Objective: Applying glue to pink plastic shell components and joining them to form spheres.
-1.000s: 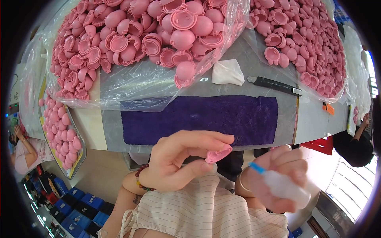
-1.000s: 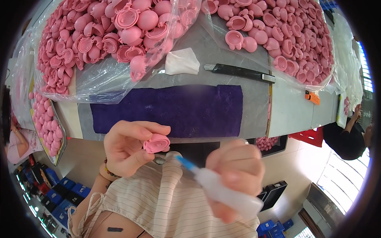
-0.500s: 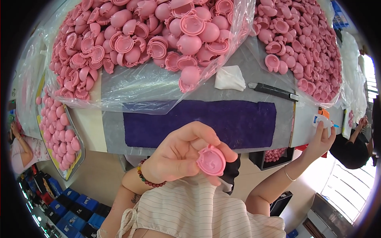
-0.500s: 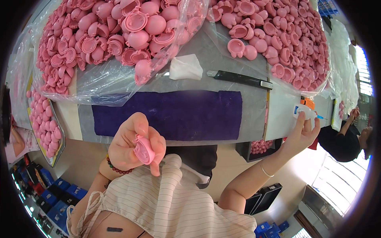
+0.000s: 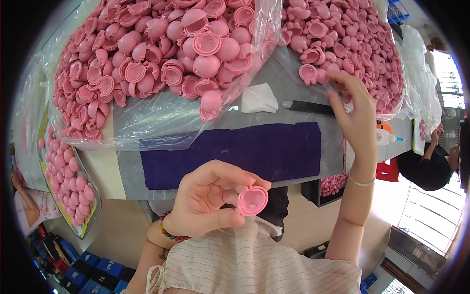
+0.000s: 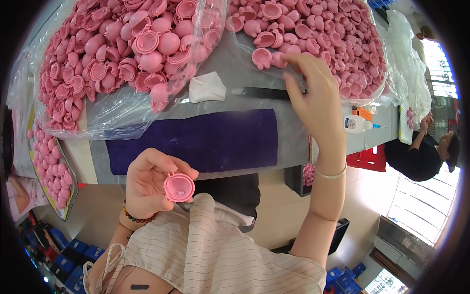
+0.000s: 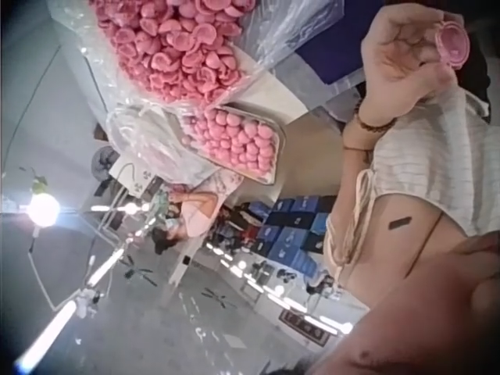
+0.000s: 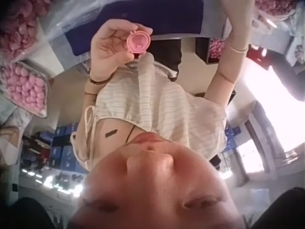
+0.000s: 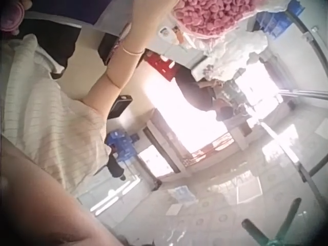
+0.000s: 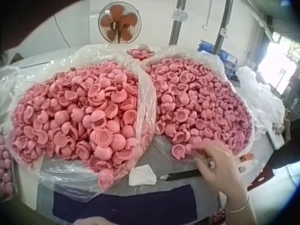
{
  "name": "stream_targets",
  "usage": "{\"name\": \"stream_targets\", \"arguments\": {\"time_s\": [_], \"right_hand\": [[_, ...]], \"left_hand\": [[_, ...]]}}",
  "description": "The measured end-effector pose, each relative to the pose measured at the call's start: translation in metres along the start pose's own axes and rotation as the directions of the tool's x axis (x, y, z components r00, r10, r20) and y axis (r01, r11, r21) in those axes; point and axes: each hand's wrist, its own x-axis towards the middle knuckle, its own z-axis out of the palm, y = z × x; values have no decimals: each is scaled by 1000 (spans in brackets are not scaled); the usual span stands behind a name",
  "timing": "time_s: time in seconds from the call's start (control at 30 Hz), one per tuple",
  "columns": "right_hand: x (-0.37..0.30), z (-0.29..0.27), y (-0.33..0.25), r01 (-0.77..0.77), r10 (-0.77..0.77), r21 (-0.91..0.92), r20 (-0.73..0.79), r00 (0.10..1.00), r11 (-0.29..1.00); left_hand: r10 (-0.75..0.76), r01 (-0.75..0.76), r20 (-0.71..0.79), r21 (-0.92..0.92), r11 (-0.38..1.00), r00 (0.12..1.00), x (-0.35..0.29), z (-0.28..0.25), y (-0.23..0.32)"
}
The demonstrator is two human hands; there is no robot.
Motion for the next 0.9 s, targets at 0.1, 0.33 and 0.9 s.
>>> {"name": "stream_targets", "arguments": {"time_s": [0.1, 0.33, 0.9], "right_hand": [[11, 3, 3, 1, 2, -139, 24, 1000, 990], [0, -10, -34, -18, 18, 3, -122, 992, 1000], [-76, 26, -94, 79, -81, 601, -23, 996, 796]], "left_hand": [[7, 5, -161, 70, 998, 987, 0, 10, -1], [129, -76, -177, 281, 957, 976, -4, 7, 0], [141, -94, -37, 576, 812, 989, 1, 11, -4]]}}
